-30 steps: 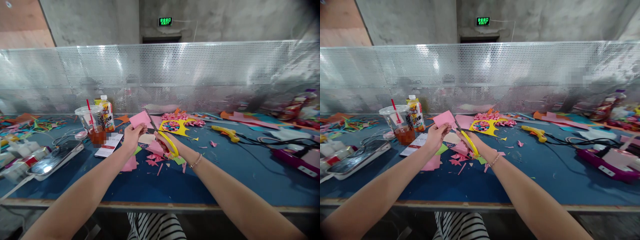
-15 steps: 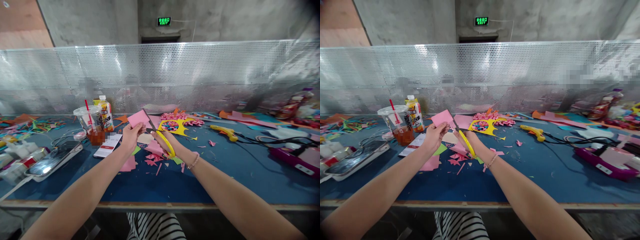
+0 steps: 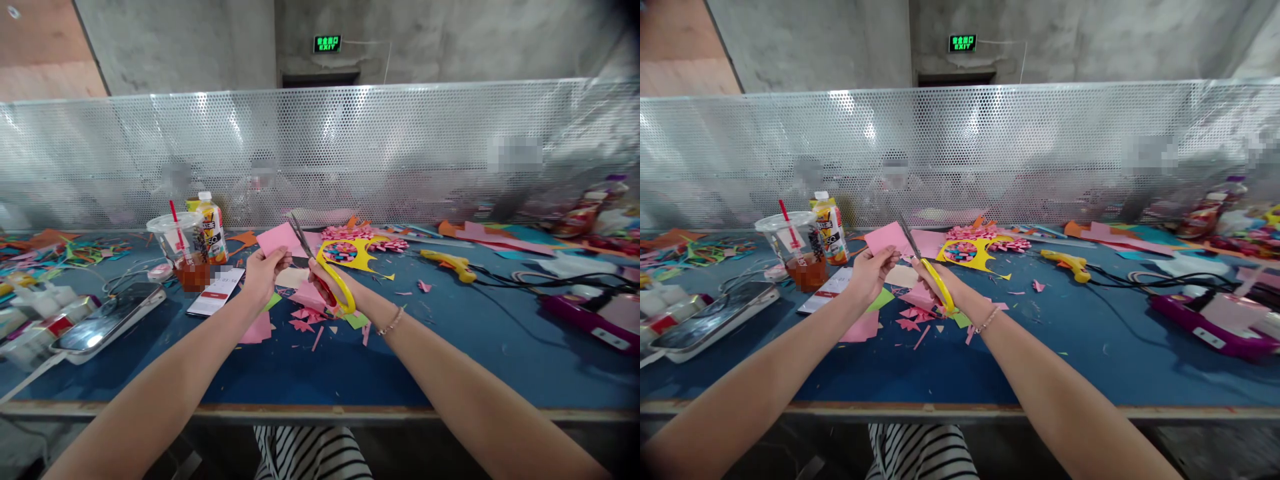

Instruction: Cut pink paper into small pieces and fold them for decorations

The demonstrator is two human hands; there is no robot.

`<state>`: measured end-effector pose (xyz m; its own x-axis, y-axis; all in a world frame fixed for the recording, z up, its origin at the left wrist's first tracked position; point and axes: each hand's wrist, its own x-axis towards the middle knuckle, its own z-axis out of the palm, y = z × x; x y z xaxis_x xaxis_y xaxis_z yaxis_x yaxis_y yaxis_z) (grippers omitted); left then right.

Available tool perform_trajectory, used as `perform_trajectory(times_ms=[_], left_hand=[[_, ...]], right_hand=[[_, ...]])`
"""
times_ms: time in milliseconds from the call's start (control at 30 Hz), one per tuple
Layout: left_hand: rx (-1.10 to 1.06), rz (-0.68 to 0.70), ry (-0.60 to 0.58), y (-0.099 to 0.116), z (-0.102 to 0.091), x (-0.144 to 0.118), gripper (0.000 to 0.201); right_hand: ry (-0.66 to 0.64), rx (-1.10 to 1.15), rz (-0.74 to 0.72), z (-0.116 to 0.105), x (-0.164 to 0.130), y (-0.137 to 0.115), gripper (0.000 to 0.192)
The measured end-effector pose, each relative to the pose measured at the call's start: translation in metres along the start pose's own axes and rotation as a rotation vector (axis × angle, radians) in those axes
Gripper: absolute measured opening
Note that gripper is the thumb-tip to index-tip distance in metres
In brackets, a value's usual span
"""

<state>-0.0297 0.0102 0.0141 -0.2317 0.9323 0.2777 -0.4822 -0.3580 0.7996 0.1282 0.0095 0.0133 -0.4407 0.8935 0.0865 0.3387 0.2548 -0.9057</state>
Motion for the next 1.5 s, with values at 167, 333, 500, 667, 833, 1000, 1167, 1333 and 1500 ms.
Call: perform_trajectory(times_ms=[167,333,500,667,833,1000,1167,1333,1500], left_hand=[[0.021,-0.011,0.007,0.0,0.0,0.0,0.026],[0.049,-0.037,0.013,-0.001,0.001,-0.001,0.025],[0.077,-0.069,-0.003,-0.001,0.002,-0.003,0.025],[0.062,-0.049,-0.013,0.001,0.003,-0.004,0.026],[0.051,-0.034,-0.019,0.001,0.003,-0.004,0.026],[0.036,-0.053,-0.02,0.003,0.004,-0.005,0.024],[0.033,-0.054,-0.02,0.003,0.004,-0.005,0.024],[0.042,-0.089,-0.039,-0.001,0.003,-0.005,0.026],[0.05,-0.118,-0.037,-0.003,0.004,-0.006,0.025]], right_hand=[[-0.017,-0.018,0.039,-0.001,0.0,0.001,0.049],[-0.038,-0.015,0.027,-0.002,0.0,0.0,0.05],[0.0,0.009,0.026,-0.001,0.001,-0.001,0.05],[0.067,0.018,0.081,0.002,0.001,-0.005,0.051],[0.131,0.012,0.065,0.008,-0.005,-0.011,0.05],[0.162,0.0,0.103,0.013,-0.005,-0.013,0.052],[0.139,0.008,0.113,0.012,-0.006,-0.012,0.054],[0.053,0.081,0.027,0.007,-0.004,-0.006,0.055],[0.03,0.111,0.023,0.005,-0.003,-0.003,0.056]])
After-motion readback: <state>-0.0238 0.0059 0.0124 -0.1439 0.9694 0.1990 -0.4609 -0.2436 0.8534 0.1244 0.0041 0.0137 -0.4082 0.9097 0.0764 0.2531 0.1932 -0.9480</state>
